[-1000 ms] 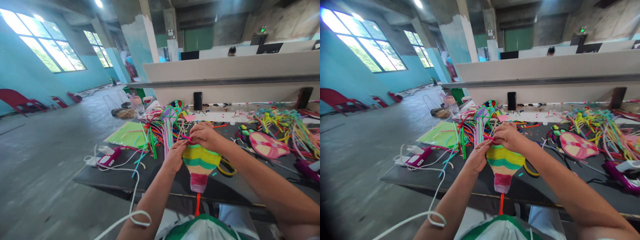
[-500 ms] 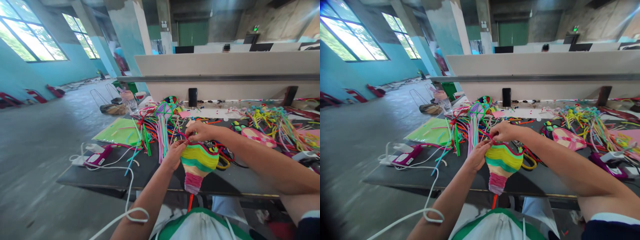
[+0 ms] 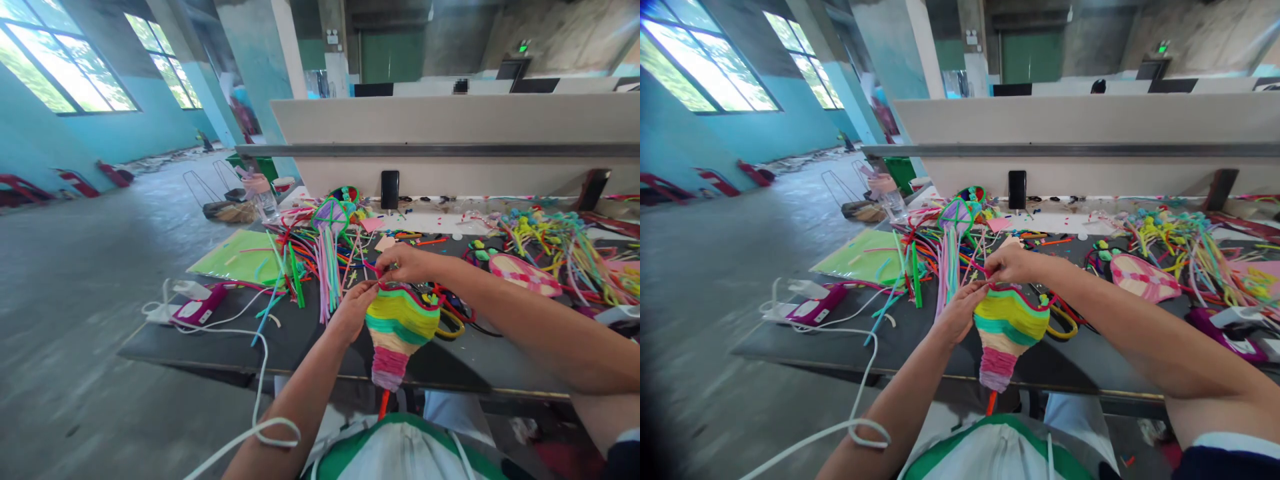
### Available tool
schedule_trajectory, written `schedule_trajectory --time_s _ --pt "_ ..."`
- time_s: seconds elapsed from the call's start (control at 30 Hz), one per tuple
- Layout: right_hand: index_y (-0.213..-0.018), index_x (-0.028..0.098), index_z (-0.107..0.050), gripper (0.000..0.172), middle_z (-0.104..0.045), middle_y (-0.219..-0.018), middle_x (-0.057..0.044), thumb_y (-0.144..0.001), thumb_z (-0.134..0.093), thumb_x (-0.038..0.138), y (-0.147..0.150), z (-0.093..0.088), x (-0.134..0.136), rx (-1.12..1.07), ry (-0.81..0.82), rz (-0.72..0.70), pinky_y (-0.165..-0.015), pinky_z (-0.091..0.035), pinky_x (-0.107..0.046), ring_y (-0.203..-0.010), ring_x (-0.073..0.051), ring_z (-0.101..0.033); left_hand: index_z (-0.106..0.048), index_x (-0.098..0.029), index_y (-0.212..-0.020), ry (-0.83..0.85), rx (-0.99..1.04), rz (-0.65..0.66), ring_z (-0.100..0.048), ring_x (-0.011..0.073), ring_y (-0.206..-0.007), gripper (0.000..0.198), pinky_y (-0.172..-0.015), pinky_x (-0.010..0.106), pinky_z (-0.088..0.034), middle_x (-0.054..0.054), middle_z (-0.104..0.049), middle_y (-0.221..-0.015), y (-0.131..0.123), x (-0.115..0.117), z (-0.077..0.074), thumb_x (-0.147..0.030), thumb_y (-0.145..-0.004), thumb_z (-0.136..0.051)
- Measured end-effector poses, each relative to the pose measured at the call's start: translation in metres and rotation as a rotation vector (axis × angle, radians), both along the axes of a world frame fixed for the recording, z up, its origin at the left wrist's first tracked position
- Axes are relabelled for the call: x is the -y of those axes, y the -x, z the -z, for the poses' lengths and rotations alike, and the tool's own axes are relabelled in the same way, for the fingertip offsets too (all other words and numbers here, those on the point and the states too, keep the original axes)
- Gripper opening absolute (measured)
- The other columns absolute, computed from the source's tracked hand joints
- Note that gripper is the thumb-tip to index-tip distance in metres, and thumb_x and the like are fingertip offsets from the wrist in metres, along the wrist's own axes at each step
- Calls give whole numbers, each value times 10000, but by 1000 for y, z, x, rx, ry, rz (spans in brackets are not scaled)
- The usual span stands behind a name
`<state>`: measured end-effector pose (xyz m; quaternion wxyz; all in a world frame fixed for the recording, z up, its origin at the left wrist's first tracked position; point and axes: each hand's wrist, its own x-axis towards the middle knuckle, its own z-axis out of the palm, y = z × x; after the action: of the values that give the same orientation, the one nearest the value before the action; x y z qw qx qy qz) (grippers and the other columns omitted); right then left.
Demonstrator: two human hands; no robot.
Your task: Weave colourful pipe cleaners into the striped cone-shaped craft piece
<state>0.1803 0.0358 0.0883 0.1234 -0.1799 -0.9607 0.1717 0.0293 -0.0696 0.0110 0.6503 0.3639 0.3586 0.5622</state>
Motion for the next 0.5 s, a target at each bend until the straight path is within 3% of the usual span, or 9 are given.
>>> schedule_trajectory --time_s 0.2,0.5 --pt "-741 181 -676 47 -698 -729 8 -733 -637 155 8 6 7 3 -96 41 -841 -285 -332 -769 -145 -603 -680 -132 -902 -73 -264 -147 -555 117 -768 301 -707 217 -395 12 -665 -817 -1 -6 9 -379 -736 -725" --pt "-724 196 -681 106 -672 -629 41 -771 -600 245 16 11 11 12 -77 113 -848 -238 -338 -653 -113 -538 -689 -159 -987 -139 -294 -61 -560 138 -721 307 -657 227 -410 15 -675 -811 -3 -1 10 -359 -754 -697"
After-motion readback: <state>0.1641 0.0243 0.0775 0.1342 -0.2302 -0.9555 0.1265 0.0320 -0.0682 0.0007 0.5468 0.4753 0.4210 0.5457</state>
